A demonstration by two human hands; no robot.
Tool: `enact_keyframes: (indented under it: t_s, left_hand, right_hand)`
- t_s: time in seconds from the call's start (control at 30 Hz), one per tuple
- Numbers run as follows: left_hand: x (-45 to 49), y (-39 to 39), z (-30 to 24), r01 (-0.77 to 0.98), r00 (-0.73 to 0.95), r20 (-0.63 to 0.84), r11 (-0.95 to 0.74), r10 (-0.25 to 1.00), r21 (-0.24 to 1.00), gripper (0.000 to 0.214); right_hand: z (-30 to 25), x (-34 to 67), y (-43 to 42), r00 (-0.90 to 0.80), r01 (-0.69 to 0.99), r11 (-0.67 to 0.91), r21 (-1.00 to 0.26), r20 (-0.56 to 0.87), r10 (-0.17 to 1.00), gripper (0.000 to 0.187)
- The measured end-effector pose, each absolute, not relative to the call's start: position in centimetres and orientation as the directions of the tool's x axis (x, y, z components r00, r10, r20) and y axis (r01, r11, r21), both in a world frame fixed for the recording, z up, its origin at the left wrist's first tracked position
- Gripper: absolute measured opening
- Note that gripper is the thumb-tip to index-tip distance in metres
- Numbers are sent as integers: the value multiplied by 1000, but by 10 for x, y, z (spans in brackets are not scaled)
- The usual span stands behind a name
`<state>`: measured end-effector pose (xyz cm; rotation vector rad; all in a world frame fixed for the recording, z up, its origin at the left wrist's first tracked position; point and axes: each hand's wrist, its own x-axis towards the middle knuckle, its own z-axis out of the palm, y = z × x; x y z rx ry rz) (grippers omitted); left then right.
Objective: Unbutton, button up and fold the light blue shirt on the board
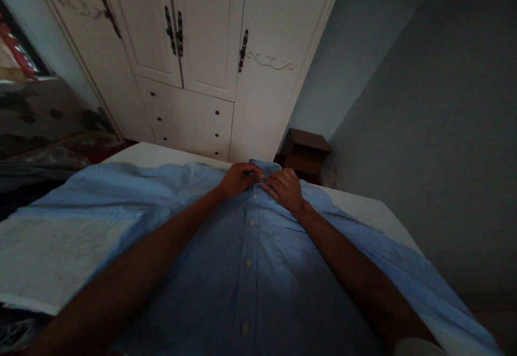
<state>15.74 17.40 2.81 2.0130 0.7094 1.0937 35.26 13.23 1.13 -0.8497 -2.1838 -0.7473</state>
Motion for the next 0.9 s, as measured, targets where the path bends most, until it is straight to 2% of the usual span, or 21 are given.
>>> enact_keyframes:
  t_s: [0.13, 0.23, 0.43, 0.6, 0.9]
  left_hand:
    - [148, 170, 33, 165, 538, 404, -562, 740, 810, 27]
    - [140, 172, 35, 242, 589, 368, -592, 719, 769, 28]
    - [135, 174, 32, 343, 646, 455, -766, 612, 544, 24]
    - [137, 174, 32, 428, 677, 478, -828, 559, 362, 24]
    - [140, 171, 30, 423, 650, 534, -841, 540, 337, 27]
  right_hand:
    - [12, 352, 131, -573, 724, 633, 275, 750, 329, 24]
    - [13, 351, 131, -566, 724, 637, 263, 755, 332, 21]
    - [15, 355, 133, -631, 664, 715, 220, 678, 377, 12]
    - [19, 362, 134, -668, 628, 752, 200, 635, 389, 17]
    - [23, 364, 134, -684, 658, 700, 279, 610, 399, 18]
